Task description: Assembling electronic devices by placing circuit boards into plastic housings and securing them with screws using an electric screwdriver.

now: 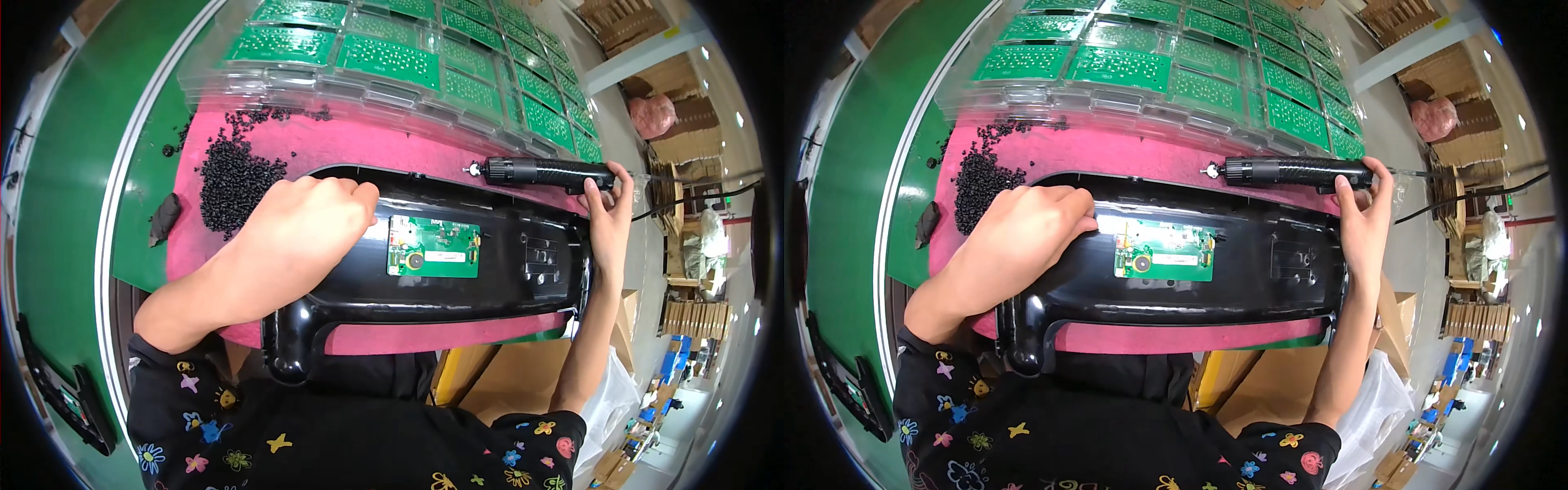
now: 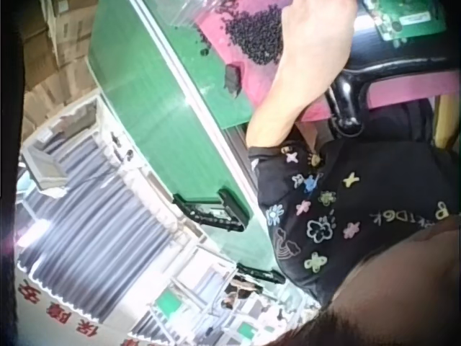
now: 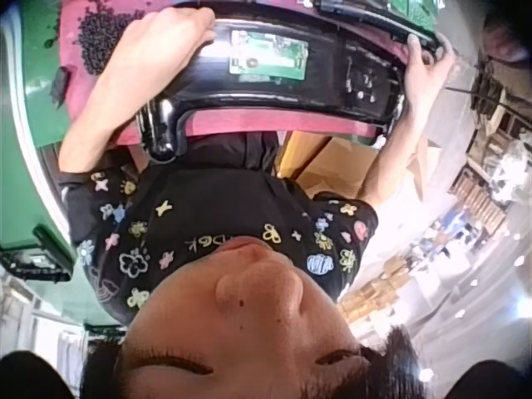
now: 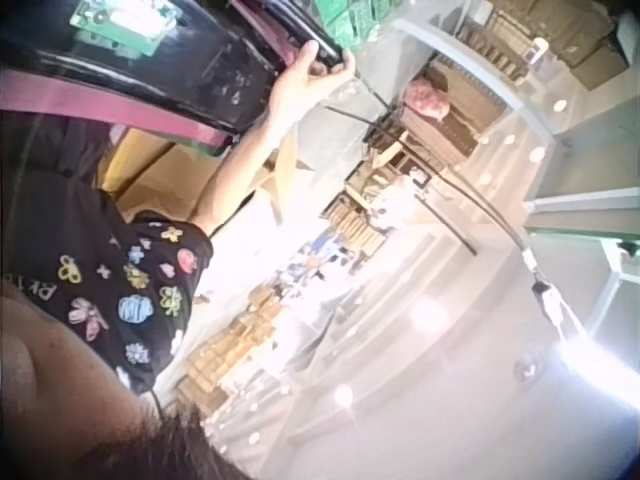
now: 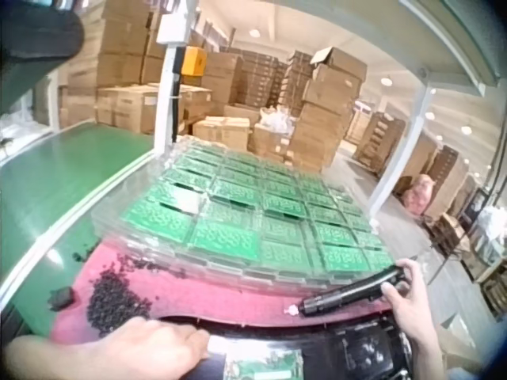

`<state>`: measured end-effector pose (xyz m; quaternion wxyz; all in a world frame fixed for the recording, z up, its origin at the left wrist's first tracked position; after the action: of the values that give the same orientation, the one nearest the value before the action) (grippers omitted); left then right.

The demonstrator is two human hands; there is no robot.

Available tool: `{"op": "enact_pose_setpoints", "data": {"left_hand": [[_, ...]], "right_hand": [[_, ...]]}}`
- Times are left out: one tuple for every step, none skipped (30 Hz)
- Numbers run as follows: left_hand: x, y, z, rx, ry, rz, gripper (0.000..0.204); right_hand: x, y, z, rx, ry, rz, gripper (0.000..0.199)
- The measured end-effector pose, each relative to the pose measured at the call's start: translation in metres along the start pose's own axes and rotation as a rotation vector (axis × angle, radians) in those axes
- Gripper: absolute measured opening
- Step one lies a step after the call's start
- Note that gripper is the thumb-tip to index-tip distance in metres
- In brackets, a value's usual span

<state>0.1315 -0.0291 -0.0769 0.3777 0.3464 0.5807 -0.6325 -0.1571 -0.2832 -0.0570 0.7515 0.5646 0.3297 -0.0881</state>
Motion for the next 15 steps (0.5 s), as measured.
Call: {"op": "enact_pose_setpoints", "data": {"left_hand": [[0.0, 0.0, 0.0, 0.007, 0.002, -0.009, 0.016], [0.001, -0.001, 0.0, 0.014, 0.004, -0.018, 0.017], [0.002, 0.003, -0.001, 0.013, -0.002, -0.016, 0.017], [0.004, 0.004, 0.002, 0.015, 0.002, -0.018, 0.017], [0.006, 0.003, 0.005, 0.033, -0.006, -0.031, 0.017], [0.005, 0.003, 0.007, 0.059, -0.016, -0.044, 0.017], [0.004, 0.003, 0.007, 0.062, -0.017, -0.039, 0.017], [0.002, 0.002, 0.006, 0.072, -0.025, -0.045, 0.017], [0.002, 0.003, 0.007, 0.076, -0.033, -0.05, 0.016], [0.002, 0.004, 0.008, 0.075, -0.034, -0.044, 0.016], [0.003, 0.005, 0.009, 0.065, -0.027, -0.069, 0.016], [0.003, 0.005, 0.009, 0.052, -0.018, -0.096, 0.015], [0.003, 0.004, 0.011, 0.05, -0.018, -0.095, 0.015], [0.002, 0.004, 0.014, 0.048, -0.004, -0.129, 0.014], [0.001, 0.004, 0.013, 0.034, 0.006, -0.162, 0.014]], "right_hand": [[0.004, 0.006, 0.001, -0.094, -0.107, 0.107, 0.051], [0.012, 0.015, 0.0, -0.187, -0.213, 0.217, 0.053], [0.023, 0.026, 0.001, -0.262, -0.25, 0.285, 0.056], [0.033, 0.037, -0.002, -0.364, -0.318, 0.365, 0.055], [0.049, 0.05, -0.006, -0.364, -0.297, 0.42, 0.054], [0.061, 0.063, -0.01, -0.366, -0.285, 0.471, 0.053], [0.076, 0.067, -0.006, -0.303, -0.098, 0.536, 0.05], [0.089, 0.07, -0.003, -0.238, 0.09, 0.597, 0.048], [0.104, 0.072, -0.002, -0.173, 0.259, 0.832, 0.043], [0.106, 0.073, -0.001, -0.177, 0.259, 0.836, 0.043], [0.105, 0.075, 0.0, -0.176, 0.256, 0.961, 0.042], [0.104, 0.079, -0.002, -0.171, 0.255, 1.085, 0.04], [0.1, 0.089, -0.008, -0.22, 0.224, 1.011, 0.033], [0.094, 0.094, -0.013, -0.259, 0.263, 1.104, 0.032], [0.094, 0.103, -0.017, -0.27, 0.308, 1.237, 0.03]]}}
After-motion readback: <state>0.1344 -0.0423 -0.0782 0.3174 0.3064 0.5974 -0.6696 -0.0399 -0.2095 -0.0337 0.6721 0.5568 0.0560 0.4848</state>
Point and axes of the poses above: each hand's wrist, its own z-axis towards the middle knuckle, its own x-axis out of the palm, y = z × x, the point moved 4 cm from there along z, towards the middle knuckle, and after that the axes turned 2 degrees about y, right-handed, at the moved point
